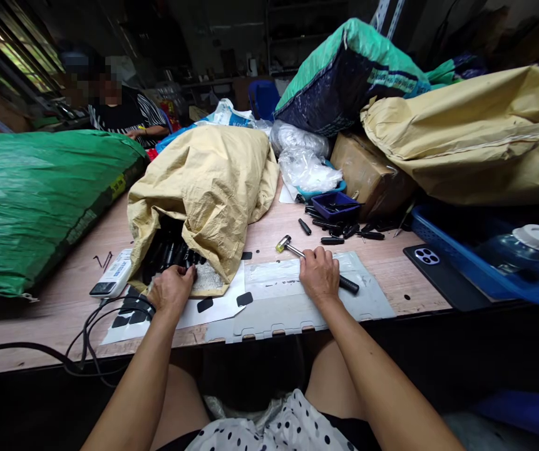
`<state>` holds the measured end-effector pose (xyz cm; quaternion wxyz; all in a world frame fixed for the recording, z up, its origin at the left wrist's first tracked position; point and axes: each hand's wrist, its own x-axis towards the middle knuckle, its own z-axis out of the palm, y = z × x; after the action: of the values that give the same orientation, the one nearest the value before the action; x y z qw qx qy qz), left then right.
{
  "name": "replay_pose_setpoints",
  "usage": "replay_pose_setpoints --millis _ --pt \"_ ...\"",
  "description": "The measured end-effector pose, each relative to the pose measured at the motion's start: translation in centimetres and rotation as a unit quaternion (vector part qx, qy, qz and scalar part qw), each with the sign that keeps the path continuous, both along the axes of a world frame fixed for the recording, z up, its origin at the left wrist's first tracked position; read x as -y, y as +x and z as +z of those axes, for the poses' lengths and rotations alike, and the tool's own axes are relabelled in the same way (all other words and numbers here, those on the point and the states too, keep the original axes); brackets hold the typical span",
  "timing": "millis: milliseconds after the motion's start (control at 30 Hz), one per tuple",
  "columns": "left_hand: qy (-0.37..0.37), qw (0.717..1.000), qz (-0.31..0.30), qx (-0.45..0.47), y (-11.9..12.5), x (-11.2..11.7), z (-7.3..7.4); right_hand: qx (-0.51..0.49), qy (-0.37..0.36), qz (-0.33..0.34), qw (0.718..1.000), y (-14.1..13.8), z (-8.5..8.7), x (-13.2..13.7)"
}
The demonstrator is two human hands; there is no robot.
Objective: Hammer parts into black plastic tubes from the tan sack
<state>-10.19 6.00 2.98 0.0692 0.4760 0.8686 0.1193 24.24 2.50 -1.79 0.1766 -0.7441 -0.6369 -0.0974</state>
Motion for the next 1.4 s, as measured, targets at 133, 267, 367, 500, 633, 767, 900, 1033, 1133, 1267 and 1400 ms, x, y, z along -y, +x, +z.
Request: replay_pose_setpoints --millis 133,267,367,500,633,767,900,1033,1133,1267,1400 --pt "0.014 0.999 0.016 0.043 -0.2 1.5 0.7 0.002 0.000 0.000 1.000 0.0 0.0 0.0" --pt "0.157 0.985 0.032 0.067 0.1 4.7 0.3 0.006 -0.001 -0.001 1.000 0.0 0.0 0.0" --pt "0.295 0.952 -0.039 0.066 1.7 7.3 -0.2 0.009 -0.004 -0.002 1.000 0.0 0.0 -0.1" --pt "0.322 0.887 -0.304 0.129 5.9 8.2 -0.3 0.012 0.000 -0.003 1.000 0.0 -0.2 0.0" --pt "0.190 0.852 -0.474 0.112 9.7 5.8 -0.6 0.014 0.004 -0.003 1.000 0.0 -0.1 0.0" --pt "0.098 0.860 -0.494 0.081 11.4 3.3 -1.7 0.010 0.003 -0.003 1.000 0.0 0.0 0.0" --pt "0.096 0.869 -0.465 0.139 12.1 2.6 -2.7 0.006 0.004 -0.003 1.000 -0.1 0.0 -0.1" --pt "0.092 0.883 -0.423 0.180 12.5 2.2 -3.2 -0.001 0.006 0.000 1.000 0.0 0.1 0.1" --pt "0.094 0.879 -0.419 0.209 12.4 1.9 -3.4 -0.015 0.005 0.005 1.000 0.1 0.1 0.1" --pt "0.091 0.876 -0.418 0.222 12.1 1.7 -3.4 -0.048 -0.019 0.011 0.999 0.6 0.3 -0.2" --pt "0.075 0.874 -0.418 0.237 12.1 1.8 -3.1 -0.109 -0.016 0.020 0.994 1.1 1.5 0.0"
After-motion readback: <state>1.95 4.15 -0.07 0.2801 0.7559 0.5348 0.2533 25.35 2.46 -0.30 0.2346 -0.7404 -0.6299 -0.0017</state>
